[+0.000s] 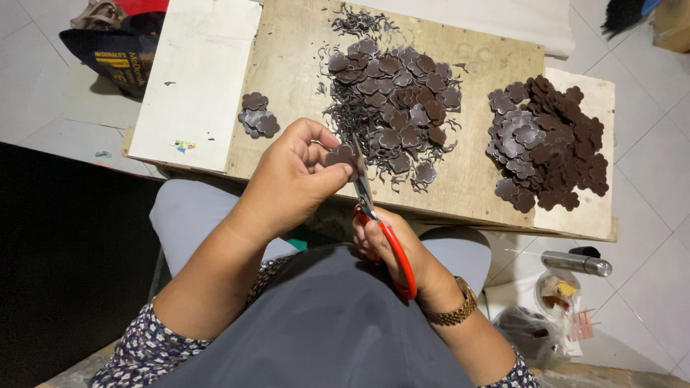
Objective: The person uses red-handled scissors to trim the edges of dark brown flower-shaped pieces. They hold each piece in the left hand and cut with the right hand, placing the trimmed pieces into a growing pile on the wooden board.
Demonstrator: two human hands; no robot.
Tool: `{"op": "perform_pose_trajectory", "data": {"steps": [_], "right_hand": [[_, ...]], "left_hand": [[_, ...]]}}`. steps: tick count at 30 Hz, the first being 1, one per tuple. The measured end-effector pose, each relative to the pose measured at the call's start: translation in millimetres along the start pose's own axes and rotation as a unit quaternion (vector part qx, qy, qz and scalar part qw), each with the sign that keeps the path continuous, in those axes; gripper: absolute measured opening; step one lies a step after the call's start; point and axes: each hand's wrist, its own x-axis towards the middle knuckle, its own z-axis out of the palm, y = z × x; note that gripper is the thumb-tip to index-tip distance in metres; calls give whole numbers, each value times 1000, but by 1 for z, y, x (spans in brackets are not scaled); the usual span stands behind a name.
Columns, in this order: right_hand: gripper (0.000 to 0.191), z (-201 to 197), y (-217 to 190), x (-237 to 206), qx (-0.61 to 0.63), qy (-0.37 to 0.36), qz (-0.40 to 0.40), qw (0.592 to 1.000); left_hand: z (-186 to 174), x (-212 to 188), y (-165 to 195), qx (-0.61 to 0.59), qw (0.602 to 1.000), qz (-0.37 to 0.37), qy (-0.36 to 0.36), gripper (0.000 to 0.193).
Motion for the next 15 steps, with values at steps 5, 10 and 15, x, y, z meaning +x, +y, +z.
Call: {"op": "perform_pose_trajectory", "data": {"steps": [5,10,15], "right_hand": [[53,0,0,0,1,4,6,1000],[52,2,-3,0,0,3,7,1000],[54,3,-8,-1,-42,-22,-15,999]], "left_hand": [[0,-1,-1,-5,1000,-4,3,28],[-2,0,-1,-3,1000,-7,0,29],[-3,-1,-1,2,1000,5,-16,29]]}}
